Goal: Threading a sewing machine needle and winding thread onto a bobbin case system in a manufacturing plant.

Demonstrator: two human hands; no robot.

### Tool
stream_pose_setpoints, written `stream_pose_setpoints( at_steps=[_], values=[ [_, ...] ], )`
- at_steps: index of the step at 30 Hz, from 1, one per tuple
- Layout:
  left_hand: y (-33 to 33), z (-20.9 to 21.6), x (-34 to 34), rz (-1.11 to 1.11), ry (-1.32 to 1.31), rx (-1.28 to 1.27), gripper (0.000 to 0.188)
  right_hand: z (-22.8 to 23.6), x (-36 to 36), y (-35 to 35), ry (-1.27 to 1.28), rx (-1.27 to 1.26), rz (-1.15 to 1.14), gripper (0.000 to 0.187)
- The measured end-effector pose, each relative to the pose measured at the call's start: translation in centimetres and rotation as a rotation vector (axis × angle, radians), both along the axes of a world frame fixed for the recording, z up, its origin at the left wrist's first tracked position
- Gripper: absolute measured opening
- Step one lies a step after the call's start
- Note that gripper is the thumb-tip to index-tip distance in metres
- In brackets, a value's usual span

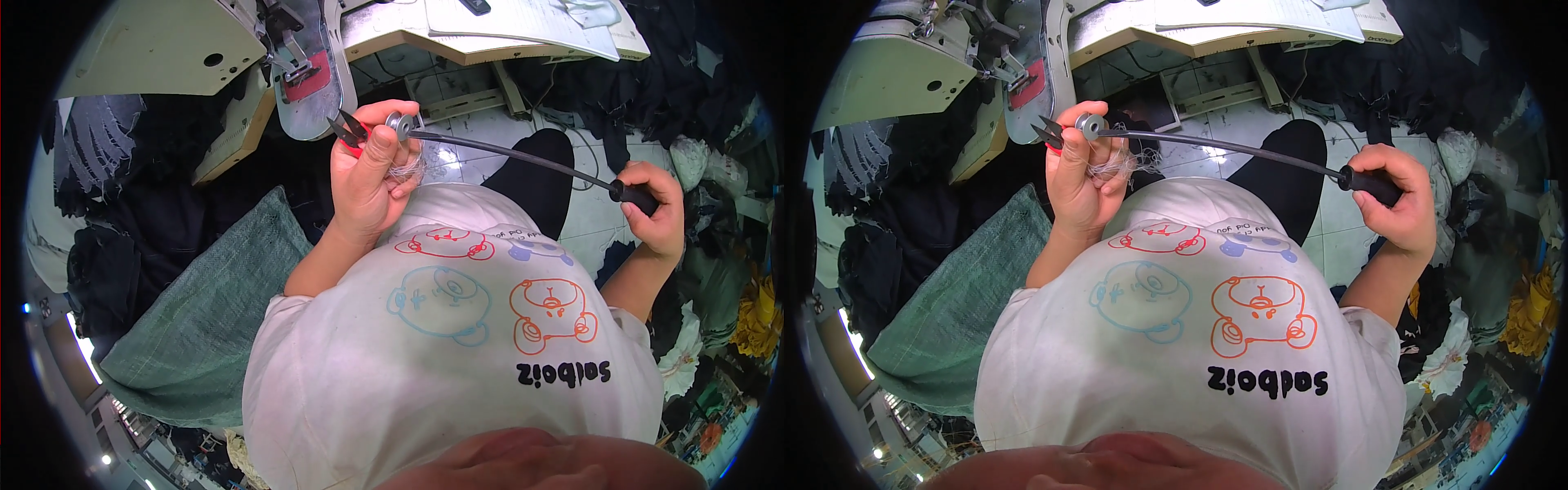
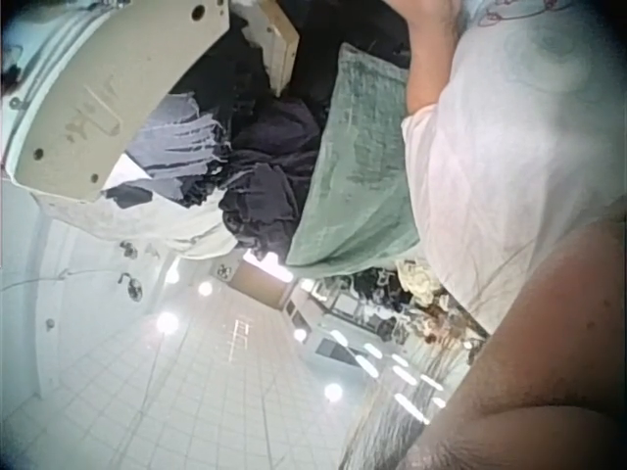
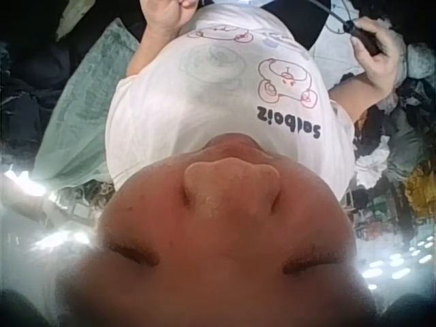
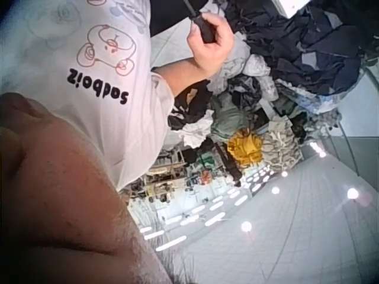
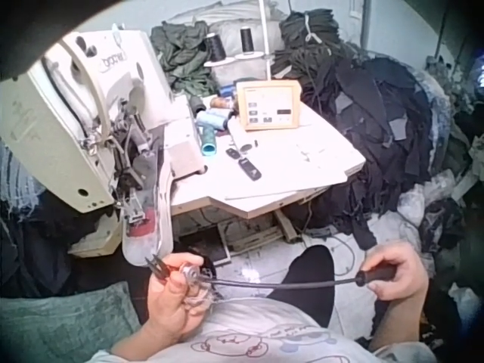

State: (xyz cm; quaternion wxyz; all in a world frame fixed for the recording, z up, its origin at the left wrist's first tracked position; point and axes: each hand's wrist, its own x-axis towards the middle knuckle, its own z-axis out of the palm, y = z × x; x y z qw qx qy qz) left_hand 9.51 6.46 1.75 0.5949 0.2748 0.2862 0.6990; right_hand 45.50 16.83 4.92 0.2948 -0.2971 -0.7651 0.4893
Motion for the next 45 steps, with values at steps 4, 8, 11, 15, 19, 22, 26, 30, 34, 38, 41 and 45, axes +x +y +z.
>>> stream_pose_setpoints(
  at_steps=[4,8,11,15,19,22,26,30,34,38,41,45],
  values=[
    [0.1,-0.1,0.1,-0.029,-0.057,-0.03,0.044,0.1,-0.2,-0.1,0.013,-0.019,-0.023,0.029],
    [0.2,-0.1,0.0,-0.049,-0.066,-0.009,0.043,0.6,-0.5,-0.3,-0.047,0.04,-0.038,0.029],
    [0.2,-0.1,0.1,0.008,-0.019,-0.032,0.038,1.2,-0.9,-0.5,-0.092,0.11,-0.092,0.029],
    [0.1,-0.2,0.4,0.088,0.29,-0.041,0.029,2.1,-1.4,-0.9,-0.18,0.18,-0.098,0.029],
    [0.0,-0.3,1.1,0.001,0.242,-0.074,0.031,1.9,-2.1,-0.8,-0.146,0.167,-0.097,0.027],
    [0.0,-0.2,1.5,-0.04,0.076,-0.1,0.035,0.7,-2.9,-0.3,-0.071,0.124,-0.026,0.027],
    [0.5,-0.4,2.4,-0.118,0.026,-0.143,0.04,-2.9,-5.8,-1.0,0.131,-0.07,-0.009,0.026],
    [1.1,-1.6,2.9,-0.18,0.089,-0.201,0.014,-6.5,-9.8,-3.1,0.429,-0.666,0.159,0.028],
    [-0.1,-1.8,0.8,-0.289,0.311,0.026,0.016,-8.1,-11.9,-3.6,0.65,-0.825,0.086,0.021],
    [-1.6,0.6,-4.7,-0.384,0.212,0.559,0.019,-7.9,-11.0,-2.3,0.715,-0.843,-0.007,0.013],
    [-2.7,3.9,-9.2,-0.538,0.176,0.87,0.021,-7.7,-10.2,-1.6,0.714,-0.776,-0.02,0.014],
    [-7.6,9.4,-12.4,-0.106,-0.052,0.883,0.005,-7.7,-10.0,-1.4,0.704,-0.696,-0.047,0.015]
  ],
)
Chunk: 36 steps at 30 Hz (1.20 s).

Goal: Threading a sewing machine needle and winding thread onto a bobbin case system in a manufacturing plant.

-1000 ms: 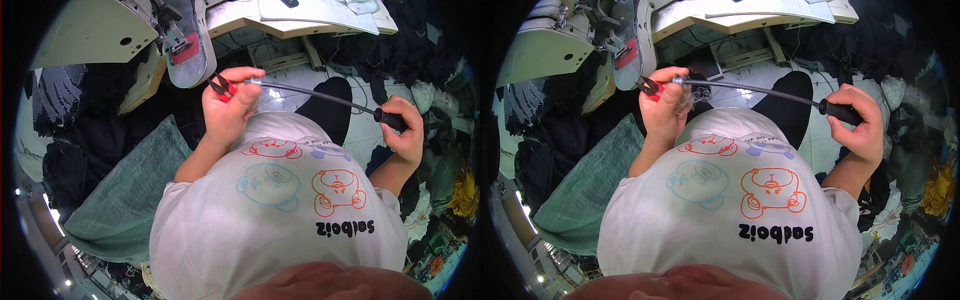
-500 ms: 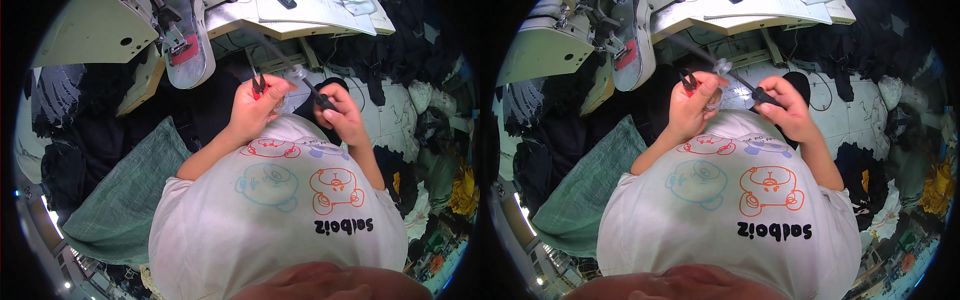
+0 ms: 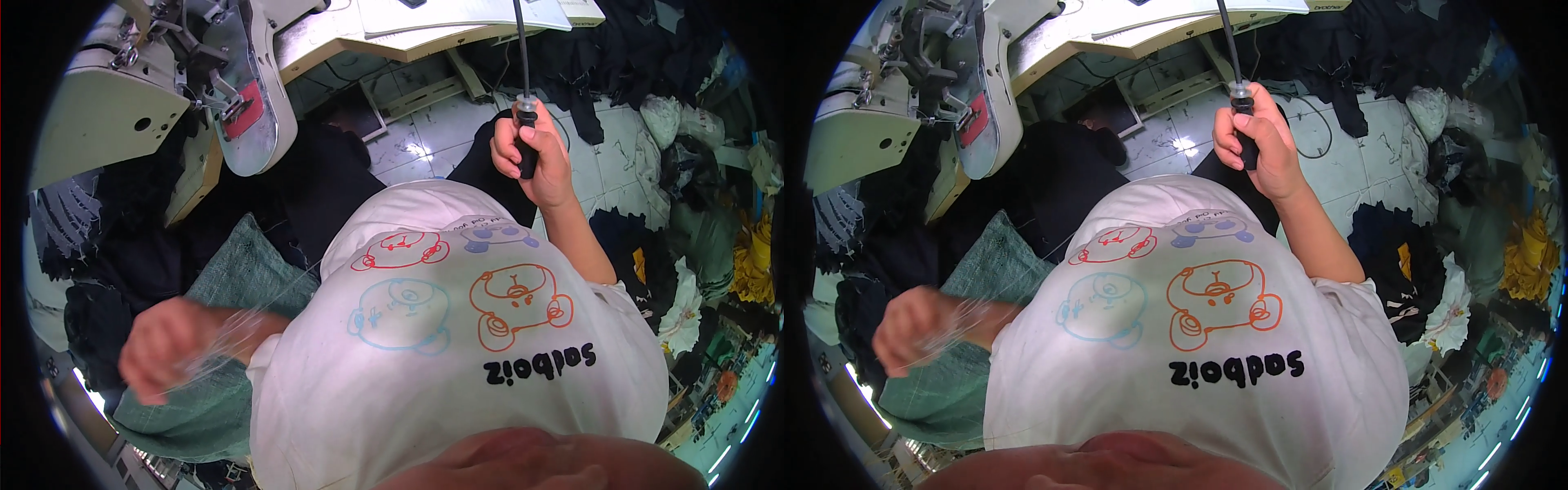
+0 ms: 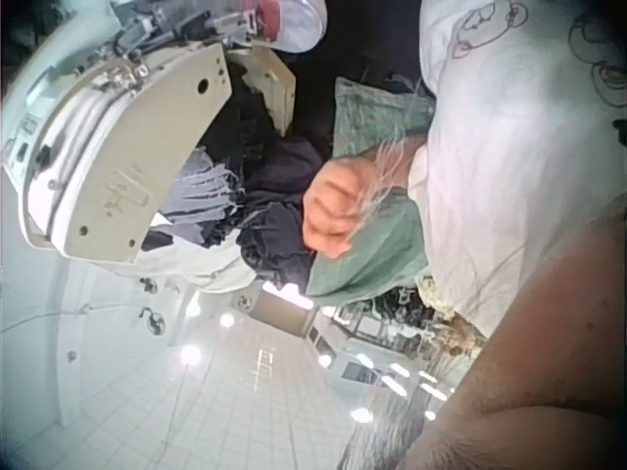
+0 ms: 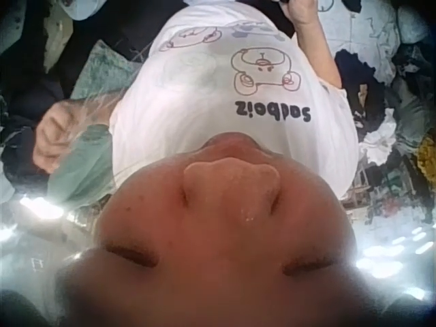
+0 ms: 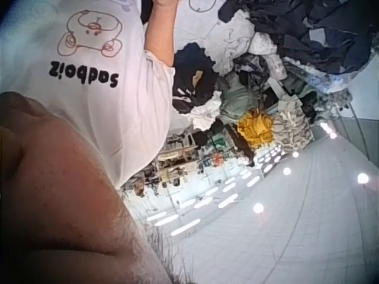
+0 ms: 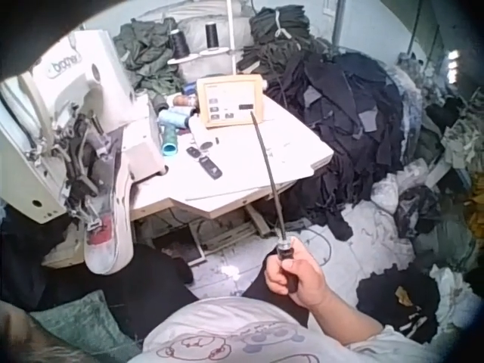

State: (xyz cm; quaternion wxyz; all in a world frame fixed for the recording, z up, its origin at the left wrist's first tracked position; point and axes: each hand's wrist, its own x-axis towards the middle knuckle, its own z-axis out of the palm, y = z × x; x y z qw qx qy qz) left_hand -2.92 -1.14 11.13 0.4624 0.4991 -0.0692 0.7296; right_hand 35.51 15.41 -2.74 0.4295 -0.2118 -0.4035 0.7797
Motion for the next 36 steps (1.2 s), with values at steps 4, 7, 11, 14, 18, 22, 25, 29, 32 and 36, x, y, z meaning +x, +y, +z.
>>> stream_pose_setpoints(
  at_steps=[4,7,11,14,18,22,25,29,32,36],
  values=[
    [-2.1,2.7,-1.3,0.701,-0.197,-0.191,0.015,0.1,-0.5,-0.1,-0.024,0.017,-0.026,0.024],
    [-0.3,0.4,1.3,0.893,0.257,-0.29,0.016,0.6,-1.1,-0.4,-0.049,0.012,0.005,0.03],
    [5.2,-6.1,8.5,0.84,1.179,-0.533,0.041,1.5,-2.2,-1.5,-0.068,-0.04,0.108,0.034],
    [8.4,-9.8,13.5,0.395,0.963,-0.646,0.055,1.9,-3.2,-2.5,-0.11,-0.075,0.164,0.04],
    [9.8,-11.7,15.4,0.253,0.985,-0.63,0.038,1.9,-3.5,-3.5,-0.097,-0.122,0.199,0.036],
    [9.7,-12.5,14.1,0.365,0.981,-0.71,0.014,1.5,-2.7,-3.2,-0.226,-0.034,0.126,0.03],
    [9.0,-12.9,12.2,0.328,0.809,-0.841,0.008,1.1,-2.1,-2.9,-0.286,0.041,0.081,0.03],
    [8.3,-13.7,9.9,0.267,0.533,-1.075,0.008,0.9,-1.6,-2.4,-0.282,0.101,0.045,0.029],
    [8.5,-14.4,9.7,0.455,0.63,-1.173,0.012,1.0,-1.7,-2.4,-0.294,0.135,0.045,0.028],
    [8.9,-14.0,11.3,0.613,1.037,-0.926,0.03,1.5,-2.3,-2.9,-0.321,0.122,0.03,0.035]
  ],
)
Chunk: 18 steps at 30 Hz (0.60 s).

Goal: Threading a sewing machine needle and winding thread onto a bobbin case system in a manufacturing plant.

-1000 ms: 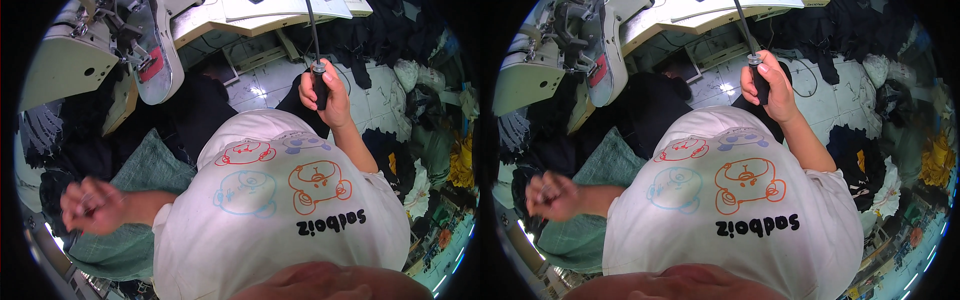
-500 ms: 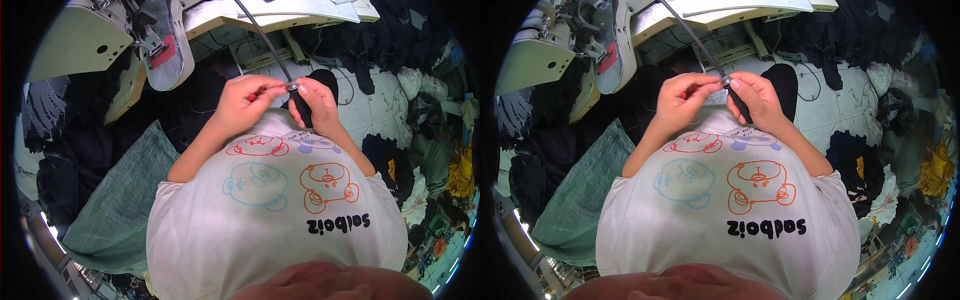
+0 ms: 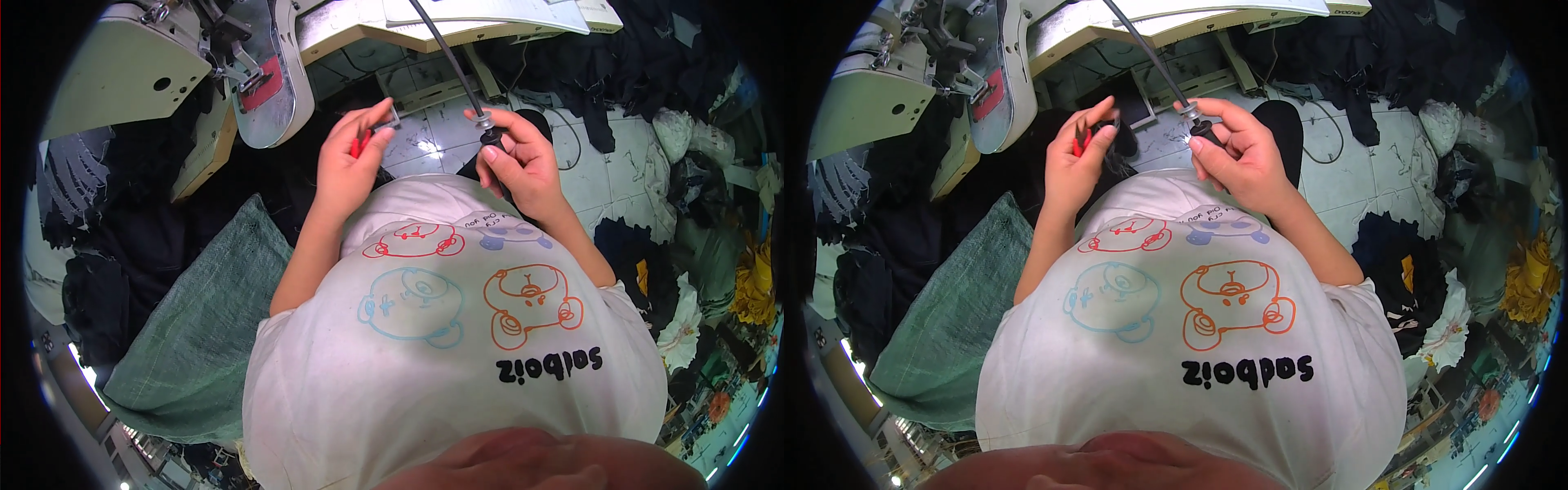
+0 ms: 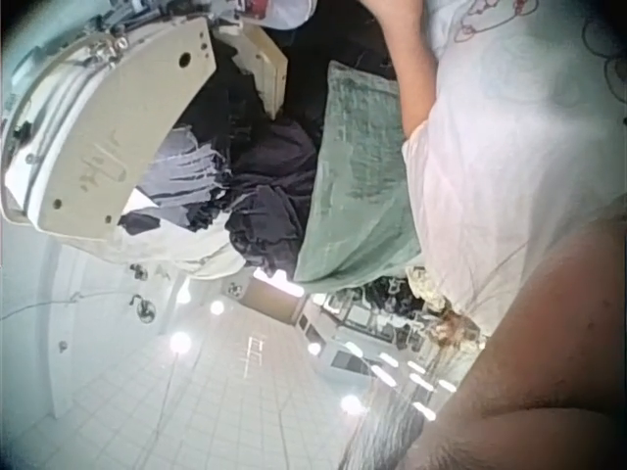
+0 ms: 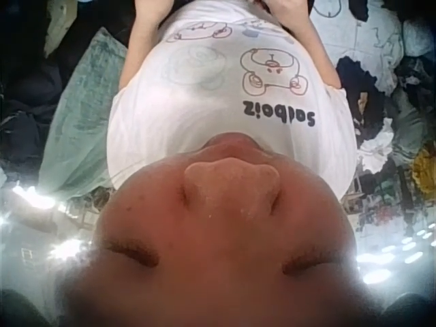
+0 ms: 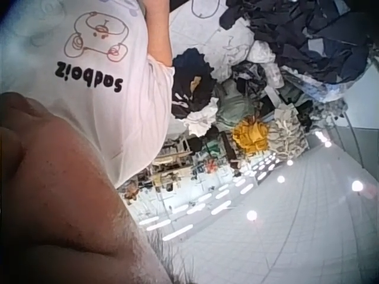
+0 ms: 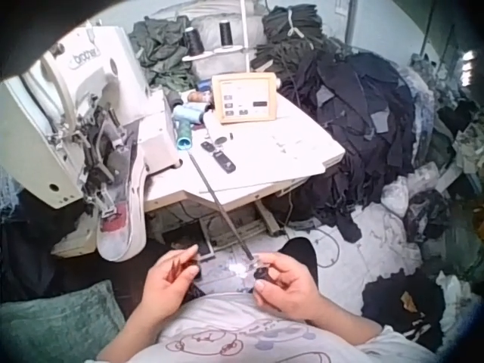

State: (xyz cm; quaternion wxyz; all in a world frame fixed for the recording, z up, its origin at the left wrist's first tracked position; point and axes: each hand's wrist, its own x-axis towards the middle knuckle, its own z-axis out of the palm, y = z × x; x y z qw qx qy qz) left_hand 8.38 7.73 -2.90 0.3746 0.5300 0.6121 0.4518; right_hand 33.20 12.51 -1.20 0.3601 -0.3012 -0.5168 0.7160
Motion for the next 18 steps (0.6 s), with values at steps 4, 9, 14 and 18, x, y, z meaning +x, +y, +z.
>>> stream_pose_setpoints(
  at_steps=[4,9,14,18],
  values=[
    [0.1,1.8,2.4,-0.187,-0.498,-0.037,0.046,0.5,-0.7,-0.4,-0.057,0.05,0.046,0.044],
    [1.1,3.6,4.0,-0.247,-0.763,-0.1,0.054,0.8,-0.9,-0.9,-0.092,0.055,0.074,0.045],
    [1.1,3.3,4.8,-0.226,-0.624,-0.228,0.045,0.6,-1.1,-1.2,-0.087,0.142,0.038,0.046],
    [0.3,2.6,4.9,-0.112,-0.861,-0.438,0.029,0.2,-1.6,-0.5,-0.184,0.388,0.015,0.058]
  ],
)
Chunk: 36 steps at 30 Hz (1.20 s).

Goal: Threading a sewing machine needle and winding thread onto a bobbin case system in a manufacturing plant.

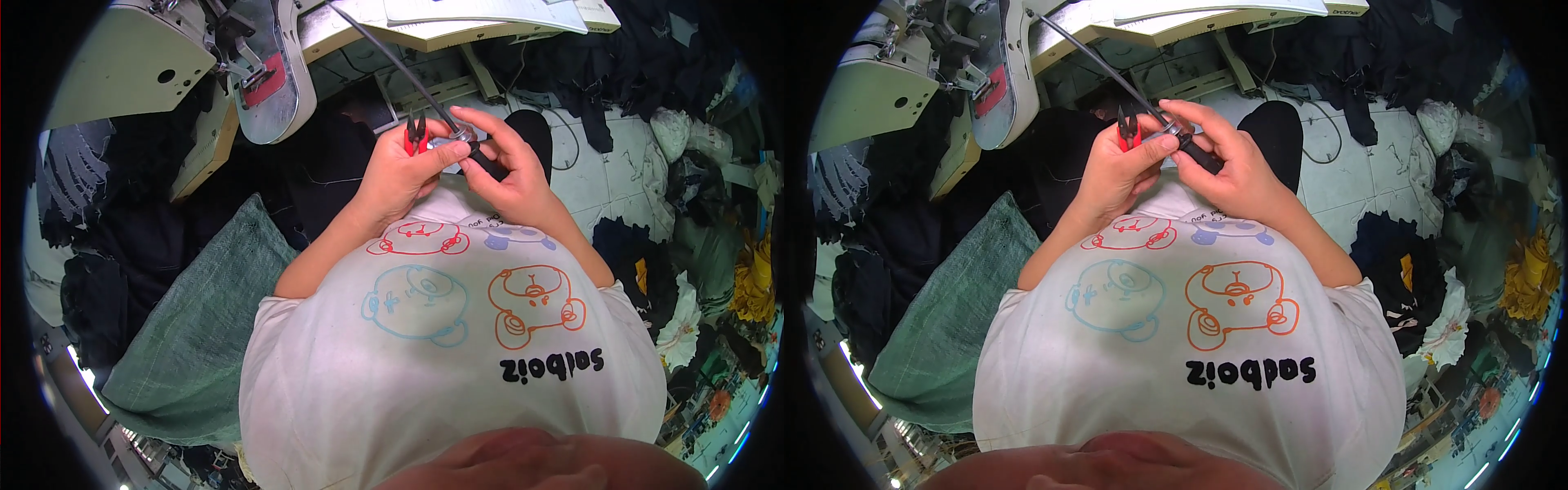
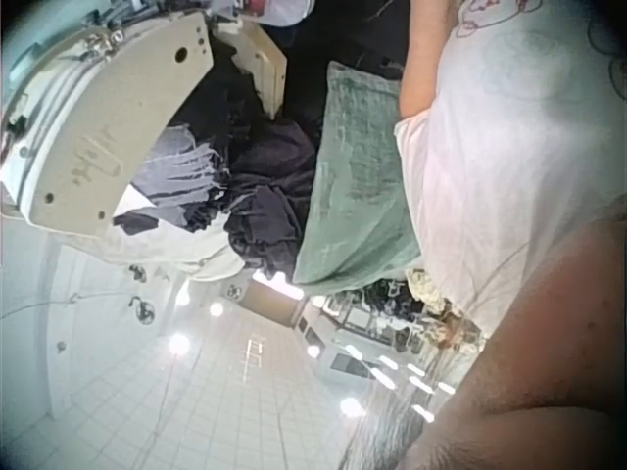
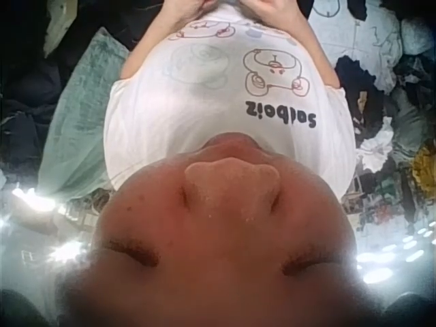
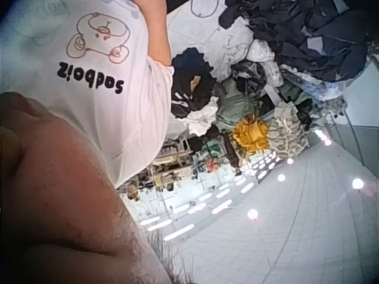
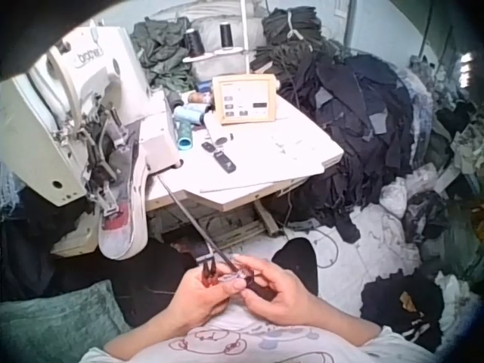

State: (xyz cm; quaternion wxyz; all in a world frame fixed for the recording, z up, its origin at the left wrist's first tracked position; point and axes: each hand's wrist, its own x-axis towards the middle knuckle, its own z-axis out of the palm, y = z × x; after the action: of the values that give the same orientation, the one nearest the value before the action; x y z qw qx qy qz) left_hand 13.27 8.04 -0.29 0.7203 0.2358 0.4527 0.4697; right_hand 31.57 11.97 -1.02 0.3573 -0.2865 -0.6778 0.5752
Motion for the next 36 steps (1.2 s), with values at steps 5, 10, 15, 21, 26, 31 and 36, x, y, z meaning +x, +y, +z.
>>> stream_pose_setpoints(
  at_steps=[5,10,15,21,26,31,36],
  values=[
    [-0.9,-0.4,-0.9,0.163,-0.256,0.094,0.02,0.9,2.5,0.9,-0.162,-0.115,0.156,0.073],
    [-2.6,0.1,-3.1,0.321,-0.329,0.42,0.025,2.2,9.7,4.1,-0.213,-0.29,0.362,0.061],
    [-3.9,1.6,-5.9,0.392,-0.242,0.764,0.03,1.9,19.3,9.0,-0.133,-0.163,0.379,0.034],
    [-4.9,3.3,-7.8,0.367,-0.187,0.842,0.037,4.8,18.6,13.5,-0.251,-0.107,-0.136,0.039],
    [-5.7,2.7,-6.6,0.356,-0.083,0.689,0.037,6.9,7.9,17.9,-0.351,0.0,-0.205,0.034],
    [-6.6,2.3,-7.0,0.391,-0.033,0.661,0.034,7.0,-1.1,19.1,-0.42,0.093,-0.163,0.038],
    [-7.2,2.2,-7.6,0.415,-0.102,0.62,0.034,6.1,-9.3,21.2,-0.862,0.515,-0.231,0.039]
  ],
)
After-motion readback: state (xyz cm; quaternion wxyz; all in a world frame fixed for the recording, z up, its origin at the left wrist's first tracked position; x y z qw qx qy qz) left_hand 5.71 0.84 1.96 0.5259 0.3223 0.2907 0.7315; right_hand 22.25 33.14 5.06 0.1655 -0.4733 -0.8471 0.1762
